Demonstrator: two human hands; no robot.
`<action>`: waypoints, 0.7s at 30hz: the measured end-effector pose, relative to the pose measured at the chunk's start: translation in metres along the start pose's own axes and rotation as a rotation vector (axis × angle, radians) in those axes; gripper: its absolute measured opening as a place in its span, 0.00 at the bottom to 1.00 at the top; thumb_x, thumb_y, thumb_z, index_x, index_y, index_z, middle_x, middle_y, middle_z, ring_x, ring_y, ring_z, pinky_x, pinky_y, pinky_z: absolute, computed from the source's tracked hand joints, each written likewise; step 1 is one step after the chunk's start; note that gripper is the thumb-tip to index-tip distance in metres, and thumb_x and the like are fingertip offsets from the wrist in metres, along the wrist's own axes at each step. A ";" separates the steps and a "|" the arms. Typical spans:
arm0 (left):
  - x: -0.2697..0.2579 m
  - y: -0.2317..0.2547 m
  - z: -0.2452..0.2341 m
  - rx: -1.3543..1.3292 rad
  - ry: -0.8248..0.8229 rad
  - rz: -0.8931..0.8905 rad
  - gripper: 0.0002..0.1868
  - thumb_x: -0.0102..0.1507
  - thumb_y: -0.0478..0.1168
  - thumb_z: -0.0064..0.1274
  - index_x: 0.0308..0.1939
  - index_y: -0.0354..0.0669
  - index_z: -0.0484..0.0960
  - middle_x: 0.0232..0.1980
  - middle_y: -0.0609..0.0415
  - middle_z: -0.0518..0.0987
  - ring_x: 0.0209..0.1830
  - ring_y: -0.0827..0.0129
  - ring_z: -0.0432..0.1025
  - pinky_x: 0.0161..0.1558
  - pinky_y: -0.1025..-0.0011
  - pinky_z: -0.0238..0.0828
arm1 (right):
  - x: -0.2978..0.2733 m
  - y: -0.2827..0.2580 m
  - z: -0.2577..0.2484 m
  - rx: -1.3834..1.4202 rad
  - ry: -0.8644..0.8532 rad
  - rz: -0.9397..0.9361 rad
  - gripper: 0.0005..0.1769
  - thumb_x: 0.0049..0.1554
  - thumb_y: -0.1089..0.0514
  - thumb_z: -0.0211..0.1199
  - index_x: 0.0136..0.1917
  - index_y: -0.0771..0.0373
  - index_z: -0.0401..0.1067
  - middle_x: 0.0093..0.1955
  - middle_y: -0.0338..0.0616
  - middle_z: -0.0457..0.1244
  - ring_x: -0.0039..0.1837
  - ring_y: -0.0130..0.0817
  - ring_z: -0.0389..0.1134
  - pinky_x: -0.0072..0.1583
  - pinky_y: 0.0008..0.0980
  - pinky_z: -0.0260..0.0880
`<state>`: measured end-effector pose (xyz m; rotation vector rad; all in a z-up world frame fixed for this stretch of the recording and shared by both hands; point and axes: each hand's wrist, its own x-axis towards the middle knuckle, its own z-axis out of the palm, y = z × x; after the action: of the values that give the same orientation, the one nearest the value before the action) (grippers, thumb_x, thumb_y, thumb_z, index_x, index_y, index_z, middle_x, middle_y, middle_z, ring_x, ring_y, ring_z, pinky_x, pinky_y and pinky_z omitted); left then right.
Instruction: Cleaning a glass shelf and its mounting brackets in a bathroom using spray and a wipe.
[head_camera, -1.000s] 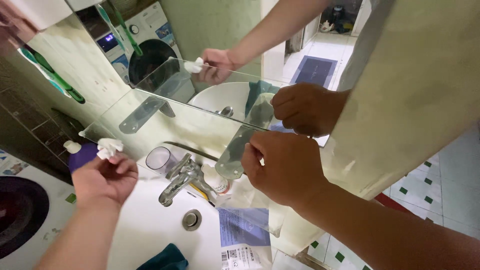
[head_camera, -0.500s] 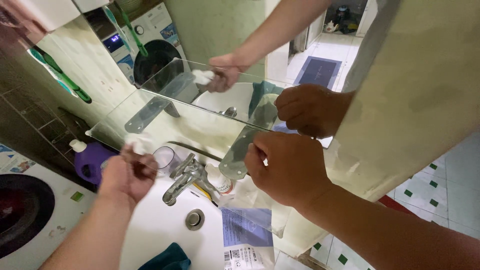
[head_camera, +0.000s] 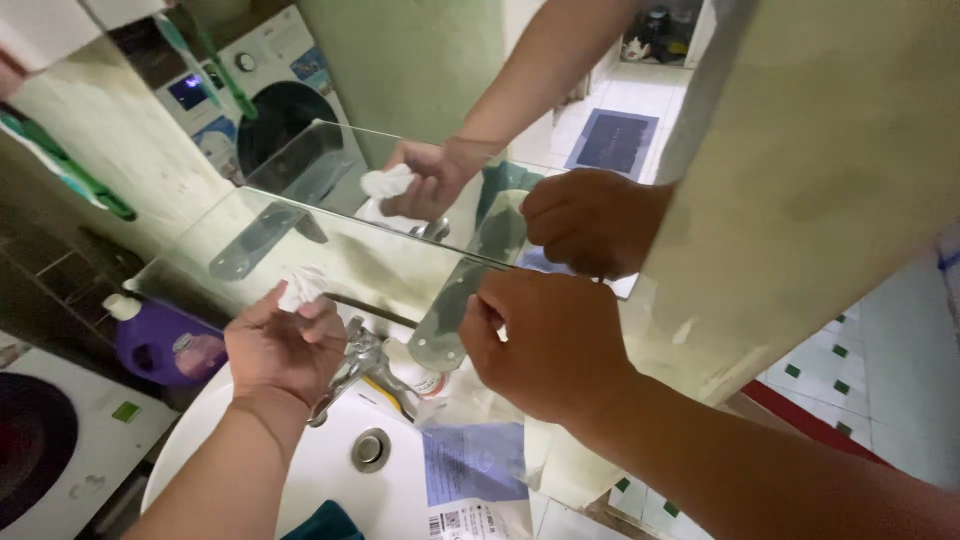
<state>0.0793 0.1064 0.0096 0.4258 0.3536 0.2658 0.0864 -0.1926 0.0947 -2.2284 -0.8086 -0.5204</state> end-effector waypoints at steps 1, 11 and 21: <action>0.003 -0.001 0.004 0.002 0.002 -0.008 0.12 0.59 0.38 0.57 0.38 0.42 0.69 0.30 0.53 0.67 0.28 0.68 0.65 0.26 0.76 0.59 | -0.001 0.001 0.000 -0.003 -0.001 0.008 0.13 0.52 0.55 0.62 0.28 0.58 0.68 0.26 0.44 0.64 0.28 0.46 0.64 0.33 0.46 0.61; 0.029 -0.026 0.019 0.162 -0.341 -0.547 0.08 0.63 0.37 0.53 0.35 0.34 0.74 0.26 0.56 0.70 0.17 0.80 0.60 0.16 0.85 0.52 | -0.002 0.005 0.002 0.024 0.033 -0.035 0.13 0.53 0.56 0.63 0.28 0.59 0.68 0.27 0.43 0.64 0.28 0.46 0.64 0.33 0.45 0.60; 0.025 0.007 0.011 0.153 -0.296 -0.353 0.08 0.62 0.37 0.55 0.40 0.35 0.76 0.29 0.54 0.72 0.21 0.77 0.62 0.20 0.83 0.54 | -0.001 0.004 0.002 0.039 0.015 -0.005 0.14 0.52 0.56 0.63 0.27 0.58 0.68 0.27 0.44 0.63 0.28 0.45 0.64 0.32 0.44 0.61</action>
<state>0.1052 0.1169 0.0148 0.5362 0.1533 -0.1699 0.0891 -0.1942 0.0913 -2.1854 -0.8098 -0.5189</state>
